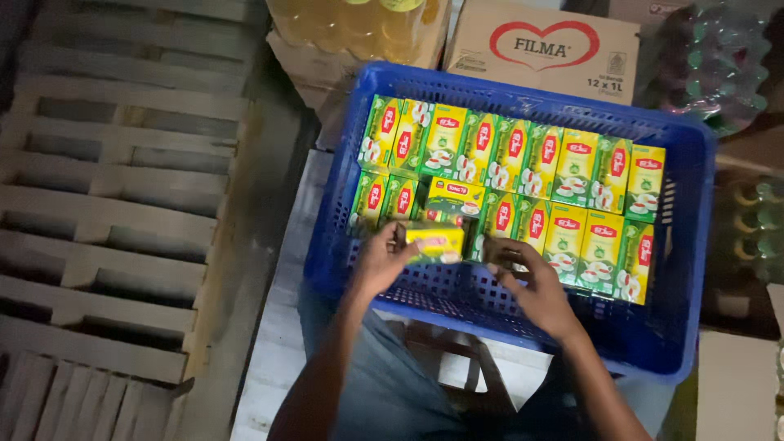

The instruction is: The person transfers small yellow and green boxes from a blue plastic crate into a cardboard box. They repeatedly pick up boxes, place them into the cardboard box, and adjust the arrangement inside the crate.

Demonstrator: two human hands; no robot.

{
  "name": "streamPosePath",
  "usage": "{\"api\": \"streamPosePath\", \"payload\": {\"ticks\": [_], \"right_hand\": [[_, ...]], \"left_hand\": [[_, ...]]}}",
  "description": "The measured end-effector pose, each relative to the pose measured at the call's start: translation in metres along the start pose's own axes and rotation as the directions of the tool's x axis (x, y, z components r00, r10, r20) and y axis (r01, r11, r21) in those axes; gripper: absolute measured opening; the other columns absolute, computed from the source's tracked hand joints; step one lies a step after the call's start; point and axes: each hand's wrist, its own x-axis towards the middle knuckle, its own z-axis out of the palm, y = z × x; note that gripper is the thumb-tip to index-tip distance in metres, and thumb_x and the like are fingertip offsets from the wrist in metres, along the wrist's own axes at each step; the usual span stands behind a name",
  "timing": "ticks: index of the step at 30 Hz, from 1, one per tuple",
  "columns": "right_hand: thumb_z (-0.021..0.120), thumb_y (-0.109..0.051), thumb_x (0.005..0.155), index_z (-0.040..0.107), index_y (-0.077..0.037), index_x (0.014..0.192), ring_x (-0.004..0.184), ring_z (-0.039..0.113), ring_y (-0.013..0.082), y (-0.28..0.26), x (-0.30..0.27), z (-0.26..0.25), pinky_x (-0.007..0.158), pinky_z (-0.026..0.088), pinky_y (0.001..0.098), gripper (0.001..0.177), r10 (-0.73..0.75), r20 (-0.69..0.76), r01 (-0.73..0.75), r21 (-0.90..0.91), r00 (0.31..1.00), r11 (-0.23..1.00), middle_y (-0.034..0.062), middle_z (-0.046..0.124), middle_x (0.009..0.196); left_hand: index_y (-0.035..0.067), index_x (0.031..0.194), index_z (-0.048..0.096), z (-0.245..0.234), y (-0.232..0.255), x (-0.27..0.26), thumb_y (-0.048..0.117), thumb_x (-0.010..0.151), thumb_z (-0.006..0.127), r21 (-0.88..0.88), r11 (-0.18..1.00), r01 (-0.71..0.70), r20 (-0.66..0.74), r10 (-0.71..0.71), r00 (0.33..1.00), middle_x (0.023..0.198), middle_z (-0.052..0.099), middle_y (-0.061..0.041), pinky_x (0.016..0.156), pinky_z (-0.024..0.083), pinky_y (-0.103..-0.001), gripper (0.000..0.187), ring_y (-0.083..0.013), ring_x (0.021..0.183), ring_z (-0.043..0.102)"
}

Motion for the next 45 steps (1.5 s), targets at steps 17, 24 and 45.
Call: {"api": "streamPosePath", "payload": {"ticks": [17, 24, 45], "right_hand": [[0.081, -0.008, 0.099, 0.073, 0.0, 0.137, 0.123, 0.074, 0.0497, 0.035, -0.005, -0.014, 0.099, 0.061, 0.0629, 0.04, 0.028, -0.127, -0.033, -0.041, 0.991, 0.999, 0.0279, 0.072, 0.125], [0.08, -0.009, 0.094, 0.072, -0.002, 0.136, 0.127, 0.066, 0.0582, 0.026, -0.007, -0.018, 0.103, 0.057, 0.065, 0.043, -0.196, 0.069, 0.206, -0.43, 0.978, 0.879, 0.0258, 0.069, 0.133], [0.066, -0.057, 0.099, 0.02, -0.005, 0.179, 0.166, 0.022, 0.0491, 0.056, 0.064, 0.024, 0.127, 0.033, 0.0668, 0.106, -0.295, 0.311, 0.413, -0.814, 0.904, 0.409, 0.0202, 0.021, 0.185]], "left_hand": [[0.009, 0.113, 0.06, 0.053, -0.081, 0.096, 0.066, 0.101, 0.069, 0.307, 0.946, 0.105, -0.041, -0.097, 0.994, 0.113, 0.053, -0.019, 0.095, 0.043, -0.049, 0.058, -0.0369, 0.106, 0.055], [0.003, 0.16, 0.053, 0.075, -0.071, 0.077, 0.041, 0.113, 0.064, 0.415, 0.91, -0.024, -0.134, 0.086, 0.987, 0.16, 0.052, -0.038, 0.116, 0.048, -0.065, 0.062, -0.0535, 0.148, 0.052], [0.0, 0.177, 0.005, 0.039, -0.039, 0.074, 0.029, 0.094, 0.091, 0.72, 0.623, -0.306, 0.256, 0.171, 0.951, 0.177, 0.031, -0.033, 0.131, 0.031, -0.066, 0.123, -0.0482, 0.163, 0.034]]}}
